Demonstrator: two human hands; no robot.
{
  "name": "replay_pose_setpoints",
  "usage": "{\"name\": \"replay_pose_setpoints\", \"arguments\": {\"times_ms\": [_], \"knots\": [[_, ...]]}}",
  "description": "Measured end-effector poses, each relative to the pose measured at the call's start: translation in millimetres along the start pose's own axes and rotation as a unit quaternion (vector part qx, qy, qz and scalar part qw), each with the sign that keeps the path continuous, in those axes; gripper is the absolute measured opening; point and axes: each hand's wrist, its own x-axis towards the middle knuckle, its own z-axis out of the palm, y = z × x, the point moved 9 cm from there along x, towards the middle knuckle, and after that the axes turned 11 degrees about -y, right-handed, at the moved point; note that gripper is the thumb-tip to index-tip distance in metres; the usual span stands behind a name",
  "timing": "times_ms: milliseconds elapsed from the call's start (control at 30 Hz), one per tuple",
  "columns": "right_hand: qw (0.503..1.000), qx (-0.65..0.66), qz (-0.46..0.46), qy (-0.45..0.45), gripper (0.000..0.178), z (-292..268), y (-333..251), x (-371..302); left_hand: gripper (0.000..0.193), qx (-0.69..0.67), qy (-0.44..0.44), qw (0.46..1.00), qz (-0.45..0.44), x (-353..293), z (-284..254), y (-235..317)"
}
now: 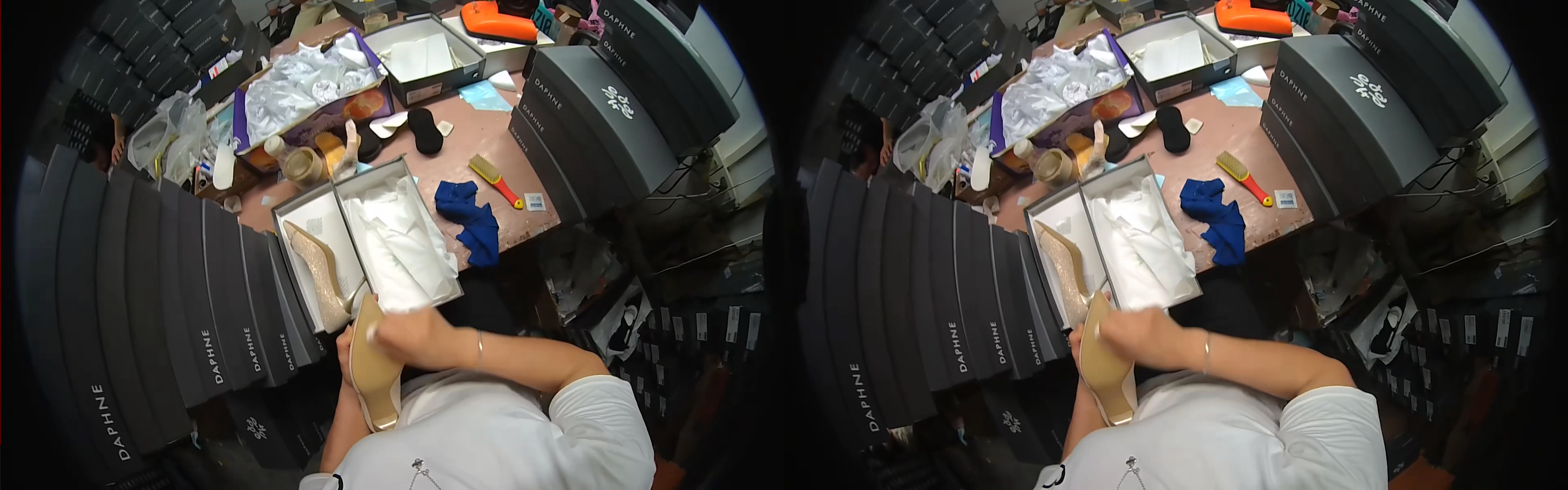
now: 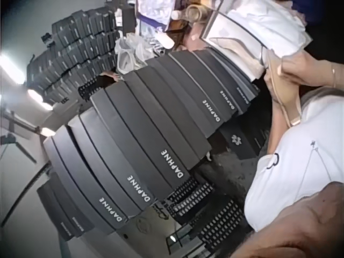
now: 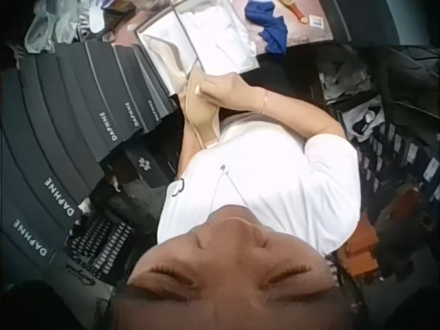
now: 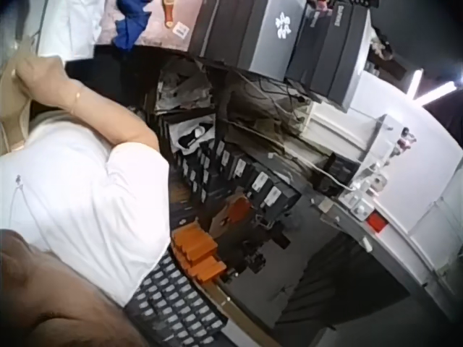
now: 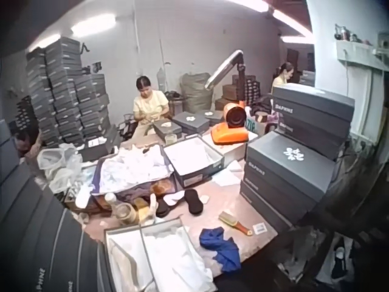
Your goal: Packing pairs of shoes into boxes with tissue paper and applying stamps to the boxes.
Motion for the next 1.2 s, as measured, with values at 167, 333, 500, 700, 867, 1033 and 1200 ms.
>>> {"name": "replay_pose_setpoints", "arguments": {"times_ms": [167, 333, 500, 700, 867, 1033, 1200], "knots": [[1.000, 0.019, -0.017, 0.010, 0.011, -6, 1, 4, 0.064, 0.052, -0.152, 0.986, -0.046, 7, -1, -8], [0.997, 0.018, -0.072, -0.024, 0.018, 5, -25, 4, 0.058, 0.193, -0.092, 0.977, -0.011, 9, -18, 5], [0.965, -0.238, 0.075, 0.075, 0.009, -73, 120, 50, 0.063, 0.251, -0.175, 0.951, -0.041, 8, 28, 14], [0.993, -0.081, 0.077, 0.045, 0.064, -97, 72, 49, 0.069, 0.095, -0.205, 0.969, 0.101, 26, 48, 83], [0.723, 0.646, 0.156, -0.188, 0.057, 86, 33, -22, 0.067, 0.041, -0.270, 0.951, 0.147, 49, 71, 83], [0.717, 0.679, 0.151, -0.054, 0.049, 58, 53, -22, 0.079, 0.439, 0.023, 0.848, 0.297, 53, -19, 140], [0.714, 0.681, 0.161, -0.024, 0.056, 24, 83, -19, 0.078, 0.695, 0.131, 0.695, 0.130, 80, -94, 134]]}}
